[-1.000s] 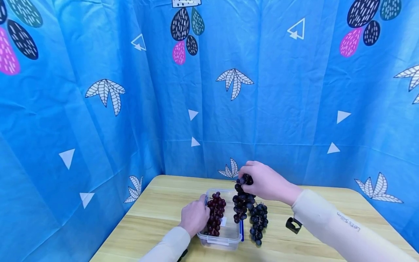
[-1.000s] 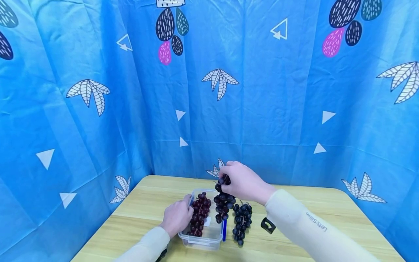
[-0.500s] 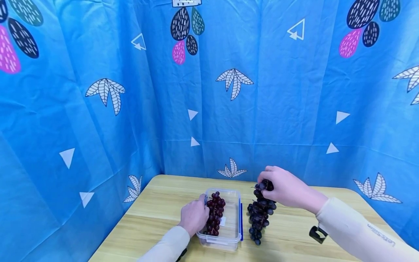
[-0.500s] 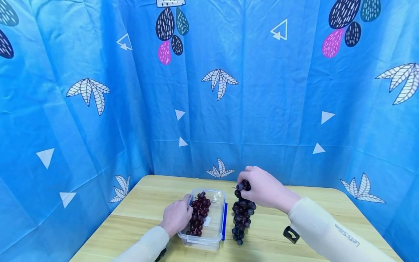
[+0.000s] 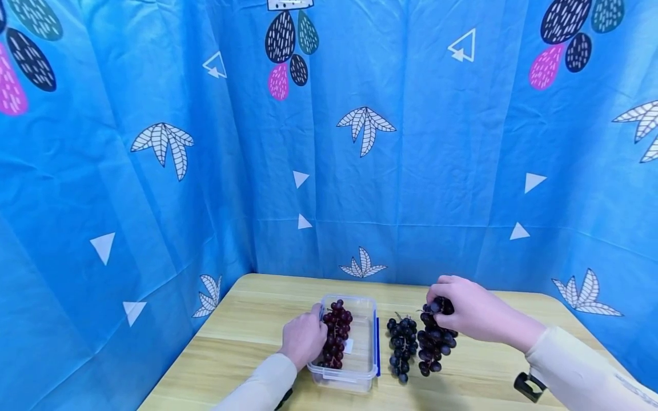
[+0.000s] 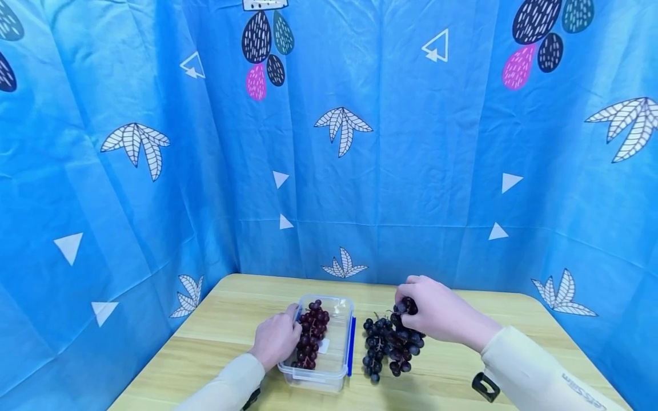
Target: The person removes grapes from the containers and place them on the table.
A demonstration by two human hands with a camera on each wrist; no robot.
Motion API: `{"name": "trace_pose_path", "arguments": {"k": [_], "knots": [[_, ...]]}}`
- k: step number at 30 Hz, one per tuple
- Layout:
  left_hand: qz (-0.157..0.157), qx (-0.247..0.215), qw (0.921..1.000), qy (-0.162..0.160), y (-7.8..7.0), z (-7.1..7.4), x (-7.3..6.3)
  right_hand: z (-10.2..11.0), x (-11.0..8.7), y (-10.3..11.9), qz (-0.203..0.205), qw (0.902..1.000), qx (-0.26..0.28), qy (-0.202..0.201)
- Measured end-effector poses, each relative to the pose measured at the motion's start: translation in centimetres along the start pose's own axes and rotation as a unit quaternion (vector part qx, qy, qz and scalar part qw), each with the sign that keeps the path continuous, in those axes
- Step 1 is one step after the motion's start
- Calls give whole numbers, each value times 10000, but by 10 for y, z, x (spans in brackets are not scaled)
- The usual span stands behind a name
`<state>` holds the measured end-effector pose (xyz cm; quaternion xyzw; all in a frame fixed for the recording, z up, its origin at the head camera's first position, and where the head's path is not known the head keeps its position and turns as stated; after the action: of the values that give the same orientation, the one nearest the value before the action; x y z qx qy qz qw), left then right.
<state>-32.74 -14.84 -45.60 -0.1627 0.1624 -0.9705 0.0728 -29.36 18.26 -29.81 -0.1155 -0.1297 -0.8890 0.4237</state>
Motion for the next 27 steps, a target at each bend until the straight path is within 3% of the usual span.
{"name": "trace_pose_path", "arguments": {"k": [7, 14, 27], "knots": [[11, -15, 10000, 37, 0, 2, 1, -4, -17, -9, -95, 9993, 252, 251], [26, 20, 10000, 44, -1, 2, 4, -6, -29, -15, 80, 9986, 409, 333], [76, -90, 9999, 75, 0, 2, -1, -22, -36, -30, -41, 9964, 581, 609]]}}
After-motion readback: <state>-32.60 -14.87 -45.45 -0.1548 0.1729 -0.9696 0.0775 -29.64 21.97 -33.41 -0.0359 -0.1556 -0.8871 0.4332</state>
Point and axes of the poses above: each hand's wrist, its own x-axis towards the middle knuckle, its own z-axis out of the back of the hand, y = z × x, the point moved 3 cm from there along x, towards the middle knuckle, and after that the axes turned 10 degrees about z, right-handed, at the moved point
